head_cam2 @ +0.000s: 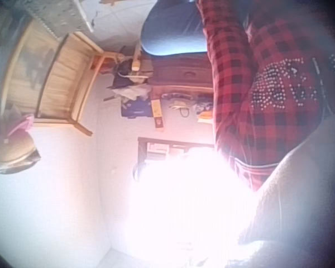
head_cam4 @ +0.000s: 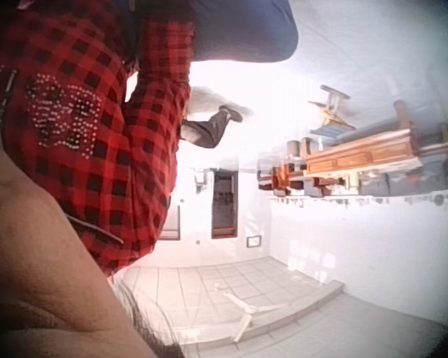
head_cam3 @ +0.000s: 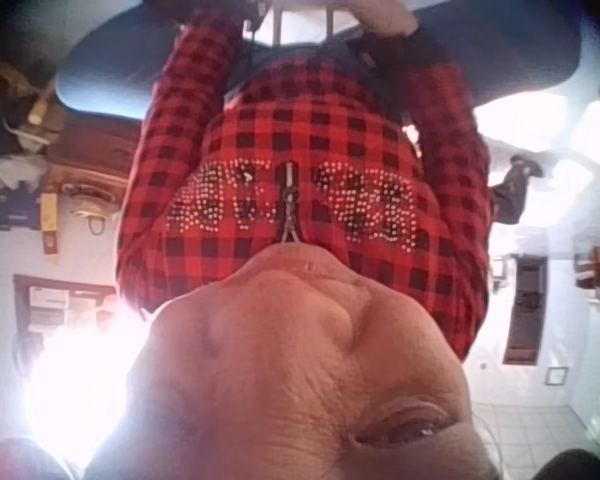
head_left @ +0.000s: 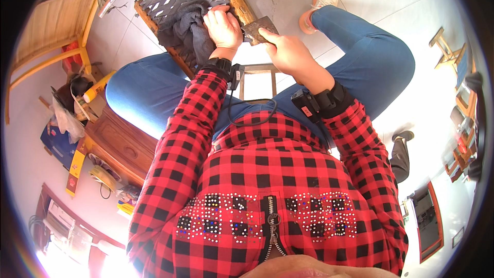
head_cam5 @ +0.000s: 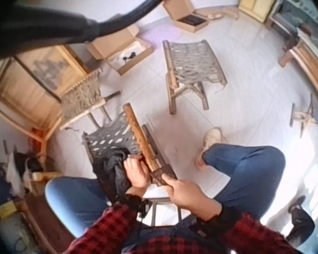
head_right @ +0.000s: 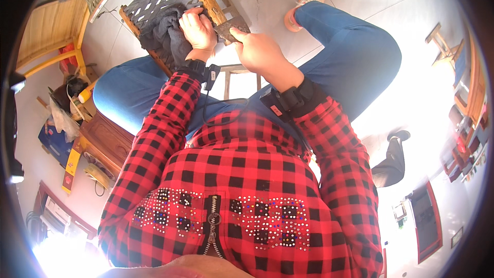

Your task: The person sits on the floor and uses a flat metal tool to press and adjust a dark woven fabric on a small wooden chair. They repeatedly smooth the fabric and reposition it along the chair frame.

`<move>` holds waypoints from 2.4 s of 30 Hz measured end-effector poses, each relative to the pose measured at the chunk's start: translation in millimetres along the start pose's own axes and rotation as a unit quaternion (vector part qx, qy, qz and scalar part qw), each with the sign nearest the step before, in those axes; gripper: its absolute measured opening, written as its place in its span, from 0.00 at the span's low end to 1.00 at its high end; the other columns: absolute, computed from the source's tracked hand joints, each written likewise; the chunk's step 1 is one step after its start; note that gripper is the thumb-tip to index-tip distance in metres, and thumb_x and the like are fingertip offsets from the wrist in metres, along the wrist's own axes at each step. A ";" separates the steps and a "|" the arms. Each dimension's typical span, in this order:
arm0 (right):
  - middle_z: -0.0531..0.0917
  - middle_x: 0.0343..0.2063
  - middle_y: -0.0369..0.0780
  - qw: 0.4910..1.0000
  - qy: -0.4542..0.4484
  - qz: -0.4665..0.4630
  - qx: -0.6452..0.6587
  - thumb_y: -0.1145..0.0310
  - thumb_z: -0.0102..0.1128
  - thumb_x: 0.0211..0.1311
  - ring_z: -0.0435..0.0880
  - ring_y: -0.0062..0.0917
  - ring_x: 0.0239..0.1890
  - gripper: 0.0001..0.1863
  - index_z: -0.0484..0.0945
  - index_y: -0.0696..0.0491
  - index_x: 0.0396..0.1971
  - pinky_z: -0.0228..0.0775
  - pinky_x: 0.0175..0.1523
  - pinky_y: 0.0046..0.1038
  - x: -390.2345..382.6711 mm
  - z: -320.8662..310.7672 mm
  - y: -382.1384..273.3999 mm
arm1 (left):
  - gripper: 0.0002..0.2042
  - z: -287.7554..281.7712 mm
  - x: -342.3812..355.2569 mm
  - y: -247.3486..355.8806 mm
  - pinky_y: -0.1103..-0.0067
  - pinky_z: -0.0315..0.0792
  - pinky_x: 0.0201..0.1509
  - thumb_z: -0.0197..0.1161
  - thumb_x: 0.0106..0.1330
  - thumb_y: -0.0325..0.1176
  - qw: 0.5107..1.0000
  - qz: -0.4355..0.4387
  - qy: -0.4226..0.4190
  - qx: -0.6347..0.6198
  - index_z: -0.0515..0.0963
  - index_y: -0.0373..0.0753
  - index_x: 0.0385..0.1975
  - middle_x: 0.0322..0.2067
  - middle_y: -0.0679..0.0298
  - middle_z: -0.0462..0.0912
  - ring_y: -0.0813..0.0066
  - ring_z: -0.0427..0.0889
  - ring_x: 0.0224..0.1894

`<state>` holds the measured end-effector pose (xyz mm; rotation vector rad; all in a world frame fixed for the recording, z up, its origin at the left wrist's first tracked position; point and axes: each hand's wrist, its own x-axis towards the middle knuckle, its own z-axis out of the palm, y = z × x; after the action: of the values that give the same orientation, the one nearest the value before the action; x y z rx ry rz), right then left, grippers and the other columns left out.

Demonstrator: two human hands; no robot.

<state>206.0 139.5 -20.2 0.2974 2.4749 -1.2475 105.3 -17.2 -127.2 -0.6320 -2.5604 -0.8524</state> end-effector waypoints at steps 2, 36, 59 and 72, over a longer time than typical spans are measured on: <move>0.79 0.24 0.52 1.000 0.009 0.000 0.007 0.65 0.49 0.62 0.78 0.46 0.27 0.20 0.74 0.52 0.54 0.69 0.34 0.42 0.0 1.6 -0.1 | 0.09 -0.1 -0.6 0.5 0.66 0.64 0.47 0.55 0.55 0.22 1.000 -0.001 0.005 0.000 0.72 0.39 0.36 0.36 0.57 0.75 0.55 0.71 0.40; 0.82 0.26 0.49 0.974 -0.060 0.026 -0.215 0.69 0.46 0.58 0.83 0.43 0.32 0.25 0.70 0.55 0.58 0.74 0.35 0.42 5.3 -0.6 -36.4 | 0.12 -0.5 -2.9 1.1 0.66 0.64 0.47 0.54 0.54 0.20 0.998 -0.040 0.003 -0.052 0.71 0.38 0.38 0.38 0.56 0.75 0.53 0.70 0.41; 0.82 0.25 0.50 0.971 -0.062 0.020 -0.230 0.61 0.49 0.63 0.82 0.46 0.29 0.21 0.72 0.48 0.57 0.73 0.36 0.44 28.5 -10.8 -37.5 | 0.14 -3.8 -0.4 7.9 0.65 0.65 0.51 0.54 0.55 0.21 0.996 -0.068 -0.024 -0.055 0.70 0.36 0.42 0.42 0.53 0.74 0.52 0.70 0.45; 0.82 0.27 0.50 0.993 -0.005 0.002 -0.116 0.61 0.52 0.61 0.81 0.47 0.31 0.21 0.75 0.46 0.54 0.72 0.38 0.44 36.5 -13.5 -20.9 | 0.11 -5.4 3.2 9.5 0.66 0.64 0.49 0.54 0.55 0.22 0.997 -0.058 -0.011 -0.051 0.72 0.38 0.38 0.39 0.55 0.75 0.53 0.71 0.42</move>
<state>162.6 139.0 -12.0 0.2339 2.5774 -0.9457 108.6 -12.9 -117.2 -0.5299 -2.6082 -1.0242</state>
